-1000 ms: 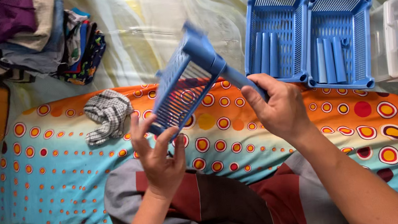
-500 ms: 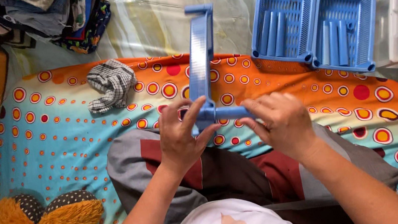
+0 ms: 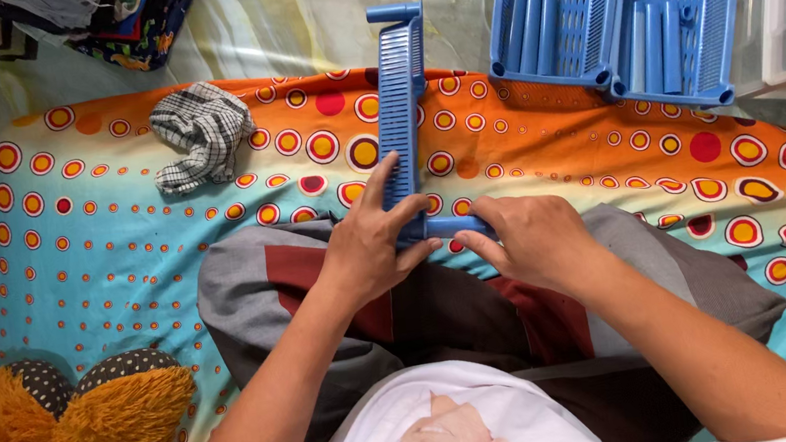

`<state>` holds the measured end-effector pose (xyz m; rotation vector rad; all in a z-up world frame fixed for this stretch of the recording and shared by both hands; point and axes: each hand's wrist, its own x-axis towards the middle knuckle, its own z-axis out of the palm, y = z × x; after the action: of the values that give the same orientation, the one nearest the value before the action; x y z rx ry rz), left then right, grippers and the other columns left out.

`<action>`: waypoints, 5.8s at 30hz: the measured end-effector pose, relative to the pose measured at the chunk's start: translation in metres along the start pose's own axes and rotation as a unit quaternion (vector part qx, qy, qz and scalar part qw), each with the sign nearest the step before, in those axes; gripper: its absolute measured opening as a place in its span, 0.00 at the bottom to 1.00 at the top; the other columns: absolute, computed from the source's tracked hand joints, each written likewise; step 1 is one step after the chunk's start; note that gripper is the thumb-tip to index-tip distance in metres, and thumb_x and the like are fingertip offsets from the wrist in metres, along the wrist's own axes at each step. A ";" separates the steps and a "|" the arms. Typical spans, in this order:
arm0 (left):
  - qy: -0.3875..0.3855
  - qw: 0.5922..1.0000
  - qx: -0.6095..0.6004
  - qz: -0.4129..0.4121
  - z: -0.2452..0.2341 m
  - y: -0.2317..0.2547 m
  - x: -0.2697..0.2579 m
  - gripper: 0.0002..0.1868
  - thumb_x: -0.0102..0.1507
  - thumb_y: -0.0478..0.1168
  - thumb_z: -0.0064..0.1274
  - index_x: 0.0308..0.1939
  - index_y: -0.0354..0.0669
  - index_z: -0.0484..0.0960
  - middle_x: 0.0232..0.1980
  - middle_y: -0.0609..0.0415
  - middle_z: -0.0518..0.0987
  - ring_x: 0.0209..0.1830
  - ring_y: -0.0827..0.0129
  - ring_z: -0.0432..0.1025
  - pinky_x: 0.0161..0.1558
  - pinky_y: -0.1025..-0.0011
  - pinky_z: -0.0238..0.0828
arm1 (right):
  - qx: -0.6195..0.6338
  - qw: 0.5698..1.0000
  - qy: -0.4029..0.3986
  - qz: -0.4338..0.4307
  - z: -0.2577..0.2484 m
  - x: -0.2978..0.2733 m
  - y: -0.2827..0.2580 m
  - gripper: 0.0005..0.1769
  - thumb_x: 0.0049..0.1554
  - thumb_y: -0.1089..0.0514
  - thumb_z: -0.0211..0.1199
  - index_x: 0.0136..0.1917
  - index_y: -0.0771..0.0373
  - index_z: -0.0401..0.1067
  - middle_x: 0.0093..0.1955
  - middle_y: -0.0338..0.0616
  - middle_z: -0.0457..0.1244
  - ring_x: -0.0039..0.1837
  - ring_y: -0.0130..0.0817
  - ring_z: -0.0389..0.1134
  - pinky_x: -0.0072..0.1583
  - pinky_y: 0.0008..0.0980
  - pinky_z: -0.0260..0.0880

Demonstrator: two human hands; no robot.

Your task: The person assembles a blue plastic basket by inserting cylindrical connectors into the basket frame, then wipes the basket with a cloth. The person handles multiple basket frames and connectors, placing them on a patterned bedsheet.

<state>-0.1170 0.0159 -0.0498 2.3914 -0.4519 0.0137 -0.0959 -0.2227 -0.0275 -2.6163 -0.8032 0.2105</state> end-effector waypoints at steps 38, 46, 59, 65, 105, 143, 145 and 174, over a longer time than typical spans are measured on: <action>0.055 0.993 0.101 -0.022 -0.005 0.033 0.042 0.39 0.50 0.54 0.71 0.62 0.48 0.74 0.76 0.27 0.52 0.73 0.25 0.51 0.70 0.41 0.52 | 0.175 0.954 0.137 0.200 0.000 0.001 0.136 0.16 0.62 0.55 0.53 0.58 0.63 0.74 0.40 0.47 0.70 0.43 0.45 0.72 0.46 0.43 0.69; 0.127 0.971 0.080 -0.185 -0.008 -0.015 0.053 0.32 0.56 0.31 0.57 0.66 0.43 0.73 0.69 0.27 0.62 0.58 0.38 0.71 0.57 0.55 0.71 | 0.395 0.847 0.188 0.303 0.033 0.048 0.244 0.12 0.61 0.61 0.54 0.54 0.71 0.72 0.42 0.44 0.68 0.43 0.30 0.73 0.42 0.32 0.72; 0.120 0.954 0.002 -0.276 0.013 -0.145 0.054 0.22 0.55 0.29 0.50 0.52 0.46 0.84 0.43 0.43 0.80 0.42 0.52 0.77 0.47 0.59 0.74 | 0.440 0.830 0.238 0.247 0.062 0.087 0.265 0.12 0.62 0.61 0.63 0.57 0.70 0.75 0.48 0.37 0.69 0.47 0.21 0.69 0.50 0.24 0.71; 0.065 0.943 0.169 -0.280 0.025 -0.141 0.061 0.19 0.57 0.37 0.60 0.52 0.42 0.82 0.48 0.34 0.77 0.48 0.40 0.73 0.50 0.49 0.70 | 0.314 0.854 0.282 0.305 0.065 0.098 0.301 0.16 0.58 0.59 0.68 0.56 0.70 0.74 0.49 0.47 0.72 0.49 0.29 0.74 0.51 0.29 0.74; 0.075 0.992 0.037 -0.093 0.039 -0.020 0.126 0.18 0.61 0.35 0.53 0.56 0.41 0.77 0.43 0.43 0.79 0.44 0.44 0.75 0.45 0.52 0.72 | 0.497 0.829 0.156 0.203 0.023 0.143 0.191 0.21 0.66 0.48 0.54 0.62 0.65 0.73 0.49 0.37 0.69 0.43 0.21 0.71 0.41 0.24 0.73; 0.223 0.890 -0.399 -0.005 -0.021 0.038 0.027 0.42 0.65 0.37 0.62 0.76 0.48 0.53 0.66 0.53 0.67 0.59 0.71 0.71 0.55 0.75 0.75 | 0.434 0.864 0.252 0.035 0.121 -0.029 0.032 0.09 0.60 0.67 0.62 0.55 0.63 0.72 0.53 0.40 0.62 0.54 0.29 0.65 0.55 0.28 0.68; 0.231 0.883 -0.408 0.003 -0.020 0.035 0.028 0.34 0.67 0.36 0.61 0.72 0.44 0.60 0.65 0.53 0.69 0.60 0.72 0.72 0.55 0.76 0.75 | 0.388 0.881 0.270 0.027 0.128 -0.021 0.029 0.10 0.59 0.68 0.64 0.55 0.63 0.72 0.52 0.44 0.63 0.55 0.36 0.67 0.57 0.31 0.69; 0.113 0.982 -0.128 0.079 -0.020 0.077 -0.013 0.22 0.60 0.40 0.67 0.56 0.42 0.79 0.44 0.48 0.83 0.40 0.61 0.79 0.44 0.69 0.75 | 0.661 0.732 0.136 0.087 0.021 -0.039 -0.021 0.23 0.72 0.48 0.45 0.57 0.69 0.72 0.45 0.42 0.67 0.44 0.24 0.65 0.45 0.27 0.68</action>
<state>-0.1523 -0.0212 0.0128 2.0677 -0.5012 0.2784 -0.1438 -0.2221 -0.0368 -1.2666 -0.1120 0.2908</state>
